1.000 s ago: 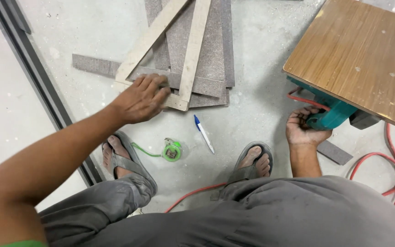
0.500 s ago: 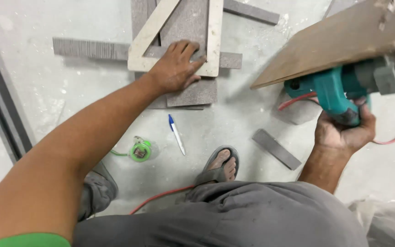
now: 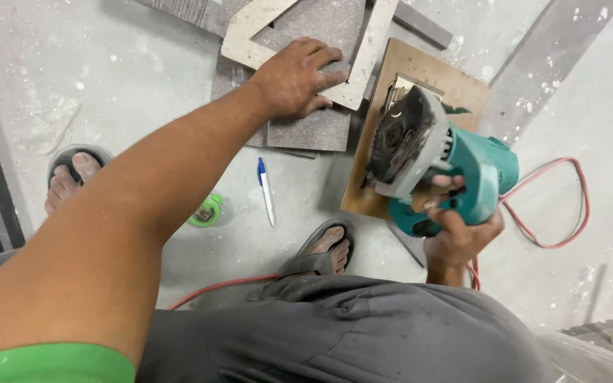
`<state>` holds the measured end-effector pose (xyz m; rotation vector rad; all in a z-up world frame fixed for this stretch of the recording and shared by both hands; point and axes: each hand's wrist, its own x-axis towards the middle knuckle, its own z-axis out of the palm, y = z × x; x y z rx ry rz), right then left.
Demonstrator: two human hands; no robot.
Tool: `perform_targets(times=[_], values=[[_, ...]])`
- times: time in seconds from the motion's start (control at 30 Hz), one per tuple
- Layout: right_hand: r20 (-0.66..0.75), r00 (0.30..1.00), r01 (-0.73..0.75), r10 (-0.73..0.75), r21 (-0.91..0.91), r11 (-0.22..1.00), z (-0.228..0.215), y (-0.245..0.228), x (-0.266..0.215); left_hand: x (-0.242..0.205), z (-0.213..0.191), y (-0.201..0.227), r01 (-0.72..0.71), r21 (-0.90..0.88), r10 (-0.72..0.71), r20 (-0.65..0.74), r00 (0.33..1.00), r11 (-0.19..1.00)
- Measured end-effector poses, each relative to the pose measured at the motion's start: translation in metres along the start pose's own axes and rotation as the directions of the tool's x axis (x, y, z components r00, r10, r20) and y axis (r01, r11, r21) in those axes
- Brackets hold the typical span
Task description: Measuring and cutting tile pieces using a circular saw and measuring tape.
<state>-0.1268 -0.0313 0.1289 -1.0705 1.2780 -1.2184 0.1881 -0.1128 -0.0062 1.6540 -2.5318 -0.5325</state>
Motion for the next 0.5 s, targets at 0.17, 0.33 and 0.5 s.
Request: perform_targets(times=[0.17, 0.33, 0.5], values=[[0.095, 0.991, 0.111, -0.097, -0.158, 0.981, 0.001, 0.022, -0.015, -0.005, 0.005, -0.004, -0.036, -0.025, 0.036, -0.003, 0.999, 0.999], [0.081, 0.991, 0.117, -0.110, -0.083, 0.990, 0.021, 0.021, -0.008, 0.001, 0.010, -0.007, -0.070, -0.005, 0.070, -0.048, 0.996, 0.998], [0.066, 0.993, 0.098, -0.096, -0.028, 0.995, 0.037, 0.017, -0.006, 0.005, 0.028, -0.014, -0.111, 0.019, 0.113, -0.109, 0.988, 0.994]])
